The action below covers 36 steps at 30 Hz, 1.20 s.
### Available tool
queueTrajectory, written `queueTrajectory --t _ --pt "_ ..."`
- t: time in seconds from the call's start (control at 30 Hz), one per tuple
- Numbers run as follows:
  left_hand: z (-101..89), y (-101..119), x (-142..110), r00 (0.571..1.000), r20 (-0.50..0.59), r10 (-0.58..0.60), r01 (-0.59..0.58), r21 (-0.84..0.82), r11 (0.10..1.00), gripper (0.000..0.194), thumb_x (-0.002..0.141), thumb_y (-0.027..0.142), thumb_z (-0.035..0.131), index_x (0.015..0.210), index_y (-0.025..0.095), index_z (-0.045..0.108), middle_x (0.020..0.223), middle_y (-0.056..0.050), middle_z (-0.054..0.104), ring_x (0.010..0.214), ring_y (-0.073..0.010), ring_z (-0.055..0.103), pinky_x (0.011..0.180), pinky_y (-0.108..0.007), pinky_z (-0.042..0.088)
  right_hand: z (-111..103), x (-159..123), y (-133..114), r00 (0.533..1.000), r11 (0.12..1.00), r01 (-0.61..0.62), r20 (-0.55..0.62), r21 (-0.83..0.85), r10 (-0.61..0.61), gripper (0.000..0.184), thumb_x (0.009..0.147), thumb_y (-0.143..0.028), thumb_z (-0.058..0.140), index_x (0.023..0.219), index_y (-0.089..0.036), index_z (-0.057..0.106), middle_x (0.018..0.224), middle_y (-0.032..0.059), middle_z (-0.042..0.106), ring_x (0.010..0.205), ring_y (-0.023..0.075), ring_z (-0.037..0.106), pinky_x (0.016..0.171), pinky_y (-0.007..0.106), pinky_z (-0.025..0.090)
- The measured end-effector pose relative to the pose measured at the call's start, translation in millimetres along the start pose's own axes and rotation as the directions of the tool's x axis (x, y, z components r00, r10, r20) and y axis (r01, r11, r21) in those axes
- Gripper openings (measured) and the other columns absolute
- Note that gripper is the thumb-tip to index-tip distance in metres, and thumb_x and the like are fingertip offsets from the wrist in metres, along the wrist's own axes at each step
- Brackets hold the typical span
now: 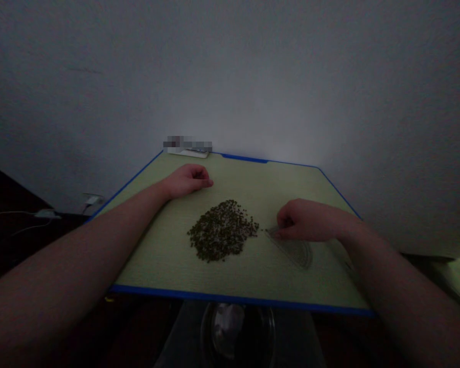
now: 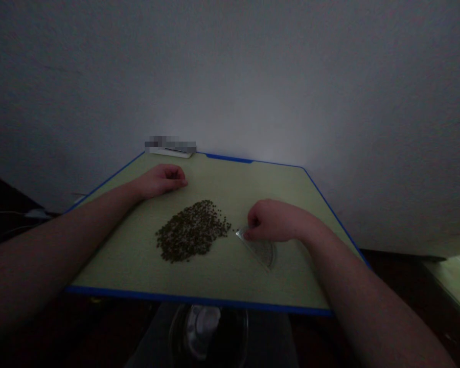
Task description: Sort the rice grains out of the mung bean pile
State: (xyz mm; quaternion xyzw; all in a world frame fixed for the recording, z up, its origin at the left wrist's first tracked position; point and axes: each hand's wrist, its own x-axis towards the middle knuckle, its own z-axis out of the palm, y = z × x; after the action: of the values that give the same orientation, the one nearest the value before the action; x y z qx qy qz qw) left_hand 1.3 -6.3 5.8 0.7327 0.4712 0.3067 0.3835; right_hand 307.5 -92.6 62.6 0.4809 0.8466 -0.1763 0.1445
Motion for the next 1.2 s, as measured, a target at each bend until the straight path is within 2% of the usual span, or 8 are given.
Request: queueTrajectory --t 0.17,0.37,0.57,0.7,0.87,1.07,1.2 --pt "0.6 1.3 -0.7 1.0 0.008 0.0 0.0 -0.01 1.0 0.028 0.066 0.039 0.068 0.066 0.016 0.051 0.051 0.006 0.045 0.045 -0.0059 0.038 0.044 -0.021 0.028 -3.4 -3.7 11.7 0.991 0.996 0.06 0.115 0.063 -0.067 0.032 0.077 -0.044 0.058 0.071 -0.014 0.068 0.056 0.0001 0.056 0.05 0.0109 0.045 0.046 0.024 0.028" --pt "0.0 -0.4 0.9 1.0 -0.001 -0.009 0.009 -0.002 1.0 0.028 0.066 0.039 0.069 0.066 0.016 0.053 0.051 0.006 0.045 0.045 -0.0065 0.038 0.045 -0.022 0.028 -2.5 -2.2 13.4 0.994 0.998 0.047 0.097 0.037 -0.051 0.033 0.077 -0.046 0.058 0.07 -0.014 0.066 0.055 -0.0007 0.053 0.05 0.0103 0.043 0.046 0.024 0.027" --pt "-0.4 -2.1 0.8 1.0 0.012 -0.001 0.0 0.015 1.0 0.028 0.067 0.04 0.069 0.067 0.017 0.053 0.051 0.006 0.046 0.045 -0.0066 0.038 0.045 -0.022 0.028 -4.4 -3.3 18.8 0.991 0.998 0.008 0.136 0.064 -0.017 0.033 0.078 -0.044 0.056 0.066 -0.014 0.062 0.054 0.0001 0.055 0.047 0.0099 0.044 0.044 0.023 0.027" --pt "-0.3 -1.7 1.0 1.0 0.009 0.006 -0.006 0.005 1.0 0.028 0.066 0.039 0.069 0.066 0.016 0.053 0.052 0.006 0.047 0.046 -0.0068 0.039 0.046 -0.022 0.029 -2.6 -5.1 8.0 0.979 0.994 0.035 0.196 0.104 -0.055 0.03 0.078 -0.042 0.056 0.067 -0.015 0.062 0.054 0.0006 0.057 0.046 0.0104 0.046 0.044 0.023 0.028" --pt "-0.5 -0.2 1.1 1.0 -0.002 -0.008 0.008 0.013 1.0 0.028 0.066 0.039 0.07 0.066 0.016 0.054 0.052 0.006 0.046 0.047 -0.007 0.039 0.046 -0.022 0.028 2.2 1.5 -7.7 0.996 0.999 0.046 0.077 0.005 -0.046 0.033 0.078 -0.043 0.054 0.059 -0.016 0.061 0.051 0.0005 0.055 0.046 0.0104 0.044 0.044 0.025 0.027" --pt "-0.3 -2.1 1.2 1.0 0.008 -0.008 0.008 0.003 1.0 0.027 0.066 0.039 0.068 0.067 0.016 0.053 0.051 0.006 0.045 0.046 -0.0065 0.037 0.045 -0.022 0.028 0.8 3.9 4.4 0.986 0.995 -0.098 0.137 0.036 0.092 0.033 0.077 -0.042 0.053 0.06 -0.016 0.062 0.053 0.0029 0.06 0.047 0.0127 0.05 0.046 0.025 0.03" --pt "-0.2 -3.3 0.7 1.0 0.007 -0.014 0.014 0.006 1.0 0.027 0.067 0.039 0.067 0.068 0.016 0.053 0.05 0.007 0.044 0.044 -0.0061 0.036 0.045 -0.022 0.027 -0.1 4.7 10.6 0.992 0.997 -0.069 0.108 0.03 0.066 0.033 0.078 -0.042 0.053 0.061 -0.015 0.06 0.054 0.0026 0.058 0.048 0.0122 0.049 0.046 0.025 0.029"
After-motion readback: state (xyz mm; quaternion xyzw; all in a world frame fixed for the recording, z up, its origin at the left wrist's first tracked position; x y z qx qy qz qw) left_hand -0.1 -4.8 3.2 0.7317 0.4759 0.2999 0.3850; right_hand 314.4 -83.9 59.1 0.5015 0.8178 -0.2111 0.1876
